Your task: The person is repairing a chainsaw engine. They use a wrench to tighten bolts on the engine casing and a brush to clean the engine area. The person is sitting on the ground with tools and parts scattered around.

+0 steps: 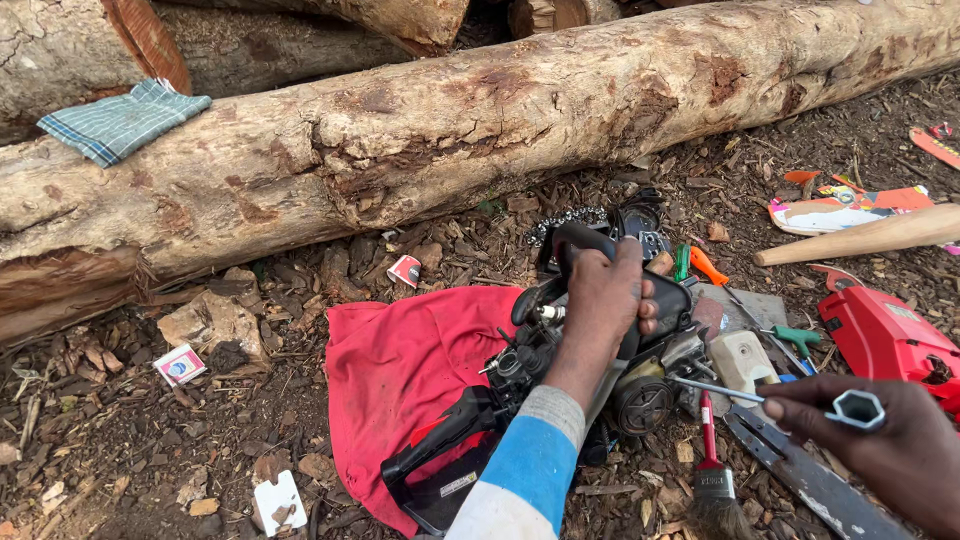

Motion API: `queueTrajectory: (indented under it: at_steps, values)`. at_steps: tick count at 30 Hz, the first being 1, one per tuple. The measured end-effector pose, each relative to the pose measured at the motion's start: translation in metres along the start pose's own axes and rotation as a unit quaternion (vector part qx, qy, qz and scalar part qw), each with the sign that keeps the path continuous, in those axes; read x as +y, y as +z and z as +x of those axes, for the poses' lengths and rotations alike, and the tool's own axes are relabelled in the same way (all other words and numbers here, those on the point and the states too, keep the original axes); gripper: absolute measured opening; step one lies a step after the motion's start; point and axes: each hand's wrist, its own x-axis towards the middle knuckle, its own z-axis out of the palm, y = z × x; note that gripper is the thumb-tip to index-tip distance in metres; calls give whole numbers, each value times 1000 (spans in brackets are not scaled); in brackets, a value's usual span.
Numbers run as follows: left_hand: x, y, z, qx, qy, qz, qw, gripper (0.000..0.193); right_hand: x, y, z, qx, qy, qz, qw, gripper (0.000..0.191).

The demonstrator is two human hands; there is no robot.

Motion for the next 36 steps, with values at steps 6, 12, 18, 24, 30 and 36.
queueTrajectory:
  at_steps: [6, 12, 18, 24, 30, 36]
  values:
    - [-6, 16, -37, -42, -11, 103, 994, 38, -12, -28, 76, -128, -37, -87, 987, 22]
    - [-35, 27, -68, -122, -23, 129, 984, 50, 12, -3, 111, -166, 11, -48, 985, 21]
    - [-40, 32, -76, -129, -37, 130, 982, 52, 28, 6, 83, -240, -24, 43, 970, 26]
    - [14, -13, -75, 39, 81, 475, 875, 41, -4, -14, 48, -207, -35, 34, 977, 27]
    - [8, -20, -77, 29, 216, 632, 744, 46, -18, -6, 43, -207, -26, 5, 978, 31]
    - [1, -25, -70, -18, 121, 720, 683, 46, -12, -12, 47, -185, 19, -14, 983, 26]
